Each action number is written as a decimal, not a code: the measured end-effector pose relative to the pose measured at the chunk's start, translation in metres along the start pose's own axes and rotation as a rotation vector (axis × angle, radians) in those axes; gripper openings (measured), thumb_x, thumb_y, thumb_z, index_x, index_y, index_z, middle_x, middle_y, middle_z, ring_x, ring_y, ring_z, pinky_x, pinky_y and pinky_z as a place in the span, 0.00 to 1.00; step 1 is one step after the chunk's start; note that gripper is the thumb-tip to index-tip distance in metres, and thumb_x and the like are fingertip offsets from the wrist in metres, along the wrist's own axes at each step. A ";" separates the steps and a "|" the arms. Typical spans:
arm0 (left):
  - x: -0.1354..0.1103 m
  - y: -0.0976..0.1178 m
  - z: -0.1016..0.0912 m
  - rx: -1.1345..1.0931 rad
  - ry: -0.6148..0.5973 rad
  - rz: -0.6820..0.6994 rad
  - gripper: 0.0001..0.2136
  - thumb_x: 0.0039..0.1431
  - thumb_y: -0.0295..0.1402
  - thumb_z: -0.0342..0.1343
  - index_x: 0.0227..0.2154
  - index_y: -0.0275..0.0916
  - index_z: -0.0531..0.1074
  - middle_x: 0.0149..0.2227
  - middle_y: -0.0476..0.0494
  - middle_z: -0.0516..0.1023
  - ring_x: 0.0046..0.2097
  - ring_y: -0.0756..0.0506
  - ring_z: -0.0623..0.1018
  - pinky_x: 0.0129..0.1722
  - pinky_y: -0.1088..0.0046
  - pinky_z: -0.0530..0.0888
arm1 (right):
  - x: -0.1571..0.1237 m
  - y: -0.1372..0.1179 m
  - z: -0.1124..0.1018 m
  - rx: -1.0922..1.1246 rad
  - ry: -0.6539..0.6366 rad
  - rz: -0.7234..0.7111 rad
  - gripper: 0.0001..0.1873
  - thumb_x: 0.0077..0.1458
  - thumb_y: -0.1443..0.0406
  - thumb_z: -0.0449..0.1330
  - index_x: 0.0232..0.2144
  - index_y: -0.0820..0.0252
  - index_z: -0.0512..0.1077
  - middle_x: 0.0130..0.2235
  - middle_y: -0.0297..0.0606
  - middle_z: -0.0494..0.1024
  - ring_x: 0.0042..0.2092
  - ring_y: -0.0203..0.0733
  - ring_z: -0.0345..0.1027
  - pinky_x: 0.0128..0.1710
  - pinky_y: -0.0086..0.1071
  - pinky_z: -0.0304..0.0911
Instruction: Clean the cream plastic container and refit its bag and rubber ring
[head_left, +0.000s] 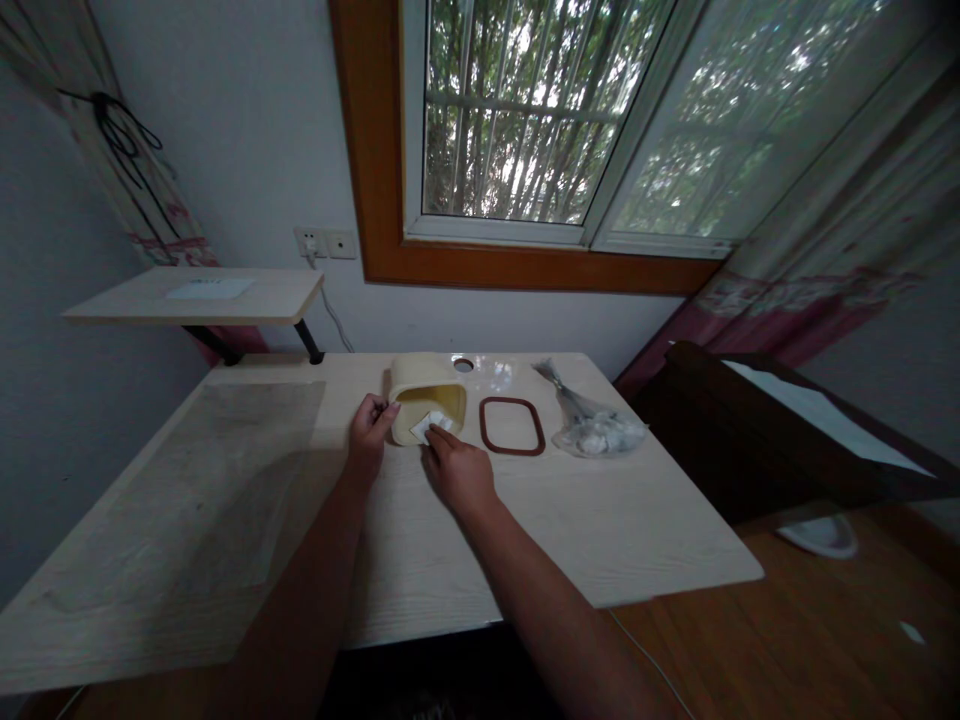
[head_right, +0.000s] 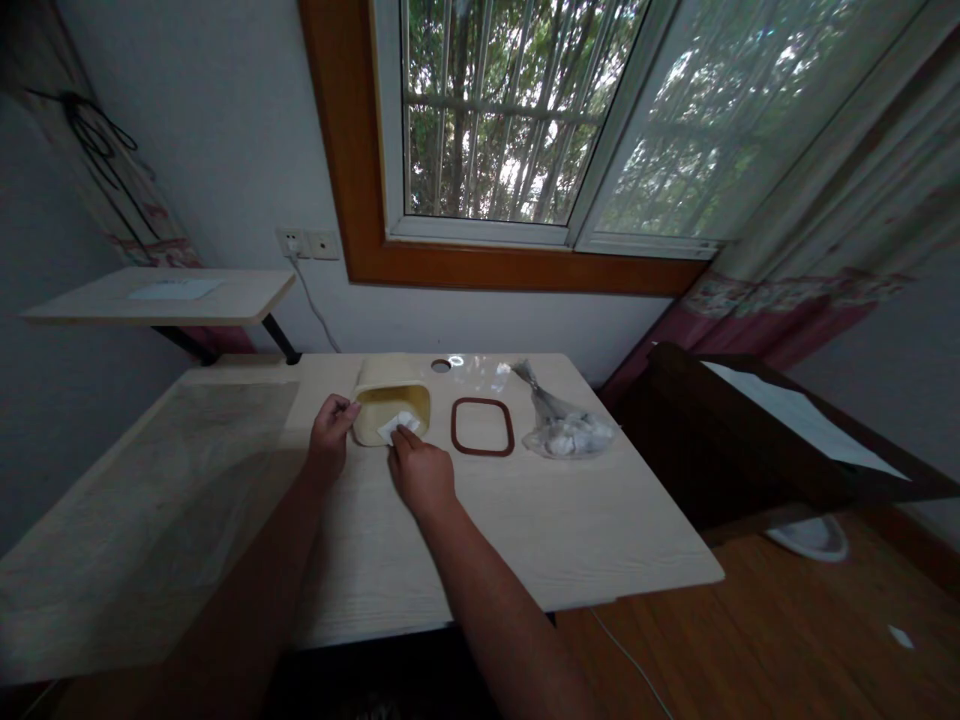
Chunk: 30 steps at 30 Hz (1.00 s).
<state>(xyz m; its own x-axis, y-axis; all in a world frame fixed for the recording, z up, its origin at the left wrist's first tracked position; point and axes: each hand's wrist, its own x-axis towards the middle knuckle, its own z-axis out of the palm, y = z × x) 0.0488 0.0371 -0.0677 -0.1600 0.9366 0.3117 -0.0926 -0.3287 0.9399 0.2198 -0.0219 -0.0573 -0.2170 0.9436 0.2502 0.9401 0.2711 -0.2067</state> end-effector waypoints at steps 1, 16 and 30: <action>0.000 0.000 0.000 0.001 0.009 0.003 0.14 0.57 0.43 0.60 0.29 0.40 0.63 0.26 0.53 0.60 0.29 0.50 0.63 0.29 0.75 0.60 | -0.001 -0.002 0.000 0.002 -0.012 -0.010 0.22 0.66 0.60 0.50 0.60 0.50 0.67 0.63 0.36 0.70 0.48 0.42 0.76 0.47 0.35 0.72; 0.004 0.000 -0.005 0.212 0.052 0.080 0.15 0.58 0.45 0.58 0.26 0.41 0.64 0.26 0.51 0.61 0.29 0.48 0.63 0.28 0.72 0.62 | -0.003 -0.012 0.001 0.030 -0.005 -0.061 0.25 0.65 0.60 0.49 0.63 0.51 0.64 0.65 0.34 0.66 0.48 0.42 0.76 0.46 0.35 0.72; -0.004 0.011 0.004 0.150 0.021 0.060 0.14 0.57 0.45 0.59 0.28 0.41 0.63 0.26 0.51 0.60 0.29 0.48 0.62 0.28 0.72 0.60 | -0.004 -0.011 -0.006 0.009 -0.052 -0.024 0.25 0.65 0.61 0.50 0.64 0.51 0.63 0.66 0.37 0.64 0.49 0.42 0.76 0.48 0.35 0.71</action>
<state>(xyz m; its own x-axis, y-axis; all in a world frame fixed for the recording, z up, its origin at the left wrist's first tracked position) 0.0524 0.0305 -0.0580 -0.1816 0.9126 0.3664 0.0652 -0.3606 0.9305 0.2119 -0.0295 -0.0507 -0.2532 0.9453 0.2056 0.9321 0.2953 -0.2098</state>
